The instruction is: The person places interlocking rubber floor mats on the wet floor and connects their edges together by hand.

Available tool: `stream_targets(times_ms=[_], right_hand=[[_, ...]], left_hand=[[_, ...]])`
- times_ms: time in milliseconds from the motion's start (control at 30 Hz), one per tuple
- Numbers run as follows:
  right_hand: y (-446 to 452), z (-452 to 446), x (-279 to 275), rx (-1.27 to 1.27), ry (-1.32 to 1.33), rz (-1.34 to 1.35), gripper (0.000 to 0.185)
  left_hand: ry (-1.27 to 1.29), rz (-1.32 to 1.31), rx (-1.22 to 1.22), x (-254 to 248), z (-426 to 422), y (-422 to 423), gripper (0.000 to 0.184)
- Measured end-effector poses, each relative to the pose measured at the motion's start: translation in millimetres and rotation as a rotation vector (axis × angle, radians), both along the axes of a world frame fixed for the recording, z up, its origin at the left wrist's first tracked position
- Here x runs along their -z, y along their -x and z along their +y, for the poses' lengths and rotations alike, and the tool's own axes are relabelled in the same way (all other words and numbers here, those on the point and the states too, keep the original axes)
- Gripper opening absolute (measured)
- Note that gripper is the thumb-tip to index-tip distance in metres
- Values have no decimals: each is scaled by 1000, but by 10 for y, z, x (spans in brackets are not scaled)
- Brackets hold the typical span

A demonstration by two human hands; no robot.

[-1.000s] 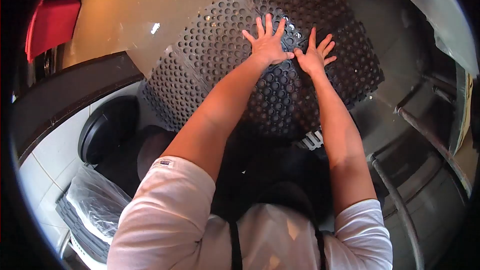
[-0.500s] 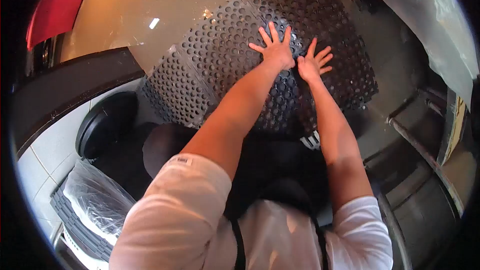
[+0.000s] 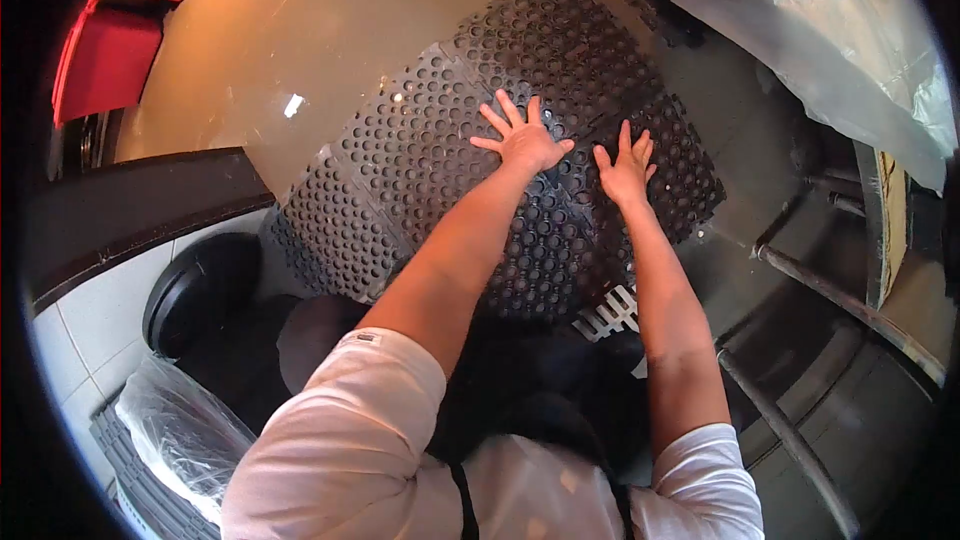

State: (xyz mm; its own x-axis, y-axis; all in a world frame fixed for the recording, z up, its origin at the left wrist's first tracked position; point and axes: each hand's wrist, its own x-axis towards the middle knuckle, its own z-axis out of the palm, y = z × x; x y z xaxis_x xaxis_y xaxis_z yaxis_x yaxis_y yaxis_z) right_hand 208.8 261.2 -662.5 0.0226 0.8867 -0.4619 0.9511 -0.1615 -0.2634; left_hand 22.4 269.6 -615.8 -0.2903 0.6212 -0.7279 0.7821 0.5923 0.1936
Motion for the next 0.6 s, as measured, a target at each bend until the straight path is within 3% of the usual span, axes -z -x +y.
stream_targets(times_ms=[267, 400, 533, 600], right_hand=[[102, 101, 82, -199, -25, -195, 87], [92, 420, -433, -262, 276, -211, 85], [29, 563, -366, -31, 39, -81, 98], [47, 521, -89, 57, 64, -28, 106]], left_hand=[[-36, 66, -56, 15, 50, -127, 111], [-27, 20, -109, -97, 134, -126, 118], [-10, 18, -155, -119, 166, -177, 118], [8, 31, -186, -59, 163, -180, 116]])
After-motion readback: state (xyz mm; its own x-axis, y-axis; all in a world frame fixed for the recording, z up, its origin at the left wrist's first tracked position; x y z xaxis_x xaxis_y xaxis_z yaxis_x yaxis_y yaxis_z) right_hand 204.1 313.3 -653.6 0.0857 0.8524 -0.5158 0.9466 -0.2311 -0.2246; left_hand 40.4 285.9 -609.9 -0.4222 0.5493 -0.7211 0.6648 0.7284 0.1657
